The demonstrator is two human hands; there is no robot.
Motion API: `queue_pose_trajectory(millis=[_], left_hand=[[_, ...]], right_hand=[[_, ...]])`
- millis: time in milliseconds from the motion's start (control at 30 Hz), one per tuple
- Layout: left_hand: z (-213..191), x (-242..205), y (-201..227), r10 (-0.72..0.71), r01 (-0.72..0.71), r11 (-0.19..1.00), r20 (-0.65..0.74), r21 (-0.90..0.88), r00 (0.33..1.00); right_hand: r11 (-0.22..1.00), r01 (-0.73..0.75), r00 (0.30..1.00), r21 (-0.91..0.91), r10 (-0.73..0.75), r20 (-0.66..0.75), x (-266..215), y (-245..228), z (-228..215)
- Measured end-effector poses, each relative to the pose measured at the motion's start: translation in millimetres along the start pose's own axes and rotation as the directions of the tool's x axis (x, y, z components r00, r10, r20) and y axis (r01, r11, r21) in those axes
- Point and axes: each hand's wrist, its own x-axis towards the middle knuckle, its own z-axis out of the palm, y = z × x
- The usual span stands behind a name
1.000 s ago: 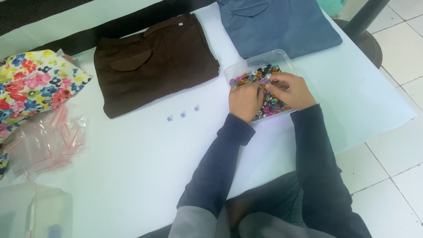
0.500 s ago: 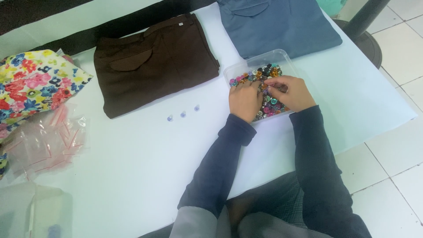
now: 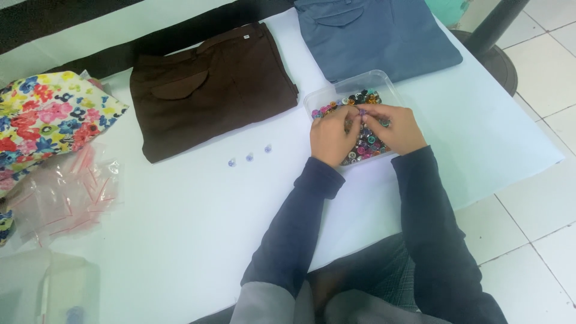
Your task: Sorting small purple buttons from a container of mixed colored buttons and placing them in a row on a table.
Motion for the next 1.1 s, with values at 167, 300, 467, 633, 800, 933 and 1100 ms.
queue_pose_trajectory(millis=[167, 300, 467, 633, 800, 933, 1100], left_hand=[[1, -2, -6, -0.026, 0.015, 0.983, -0.061, -0.181, 0.998], [-8, -6, 3, -0.096, 0.028, 0.906, -0.141, -0.421, 0.985], [-16, -9, 2, -0.136, 0.005, 0.818, -0.185, -0.576, 0.973], [-34, -17, -29, -0.031, -0.181, 0.817, -0.355, -0.548, 0.934], [-98, -41, -45, 0.203, -0.386, 0.841, -0.440, -0.380, 0.875], [-128, -68, -89, 0.251, -0.400, 0.876, -0.455, -0.269, 0.855], [-157, -109, -144, 0.235, -0.280, 0.952, -0.294, -0.121, 0.926]], right_hand=[[0.992, 0.104, 0.994, 0.067, -0.105, 0.007, -5, -12, -2], [0.965, 0.244, 0.970, 0.092, -0.241, -0.041, -2, -19, -1], [0.924, 0.377, 0.926, 0.058, -0.376, -0.033, 4, -15, 2], [0.844, 0.534, 0.845, -0.050, -0.535, -0.001, 7, -41, 13], [0.798, 0.571, 0.818, -0.192, -0.573, 0.052, 5, -86, 47], [0.762, 0.605, 0.796, -0.233, -0.589, 0.141, 1, -114, 88], [0.740, 0.617, 0.784, -0.269, -0.547, 0.292, -1, -128, 147]])
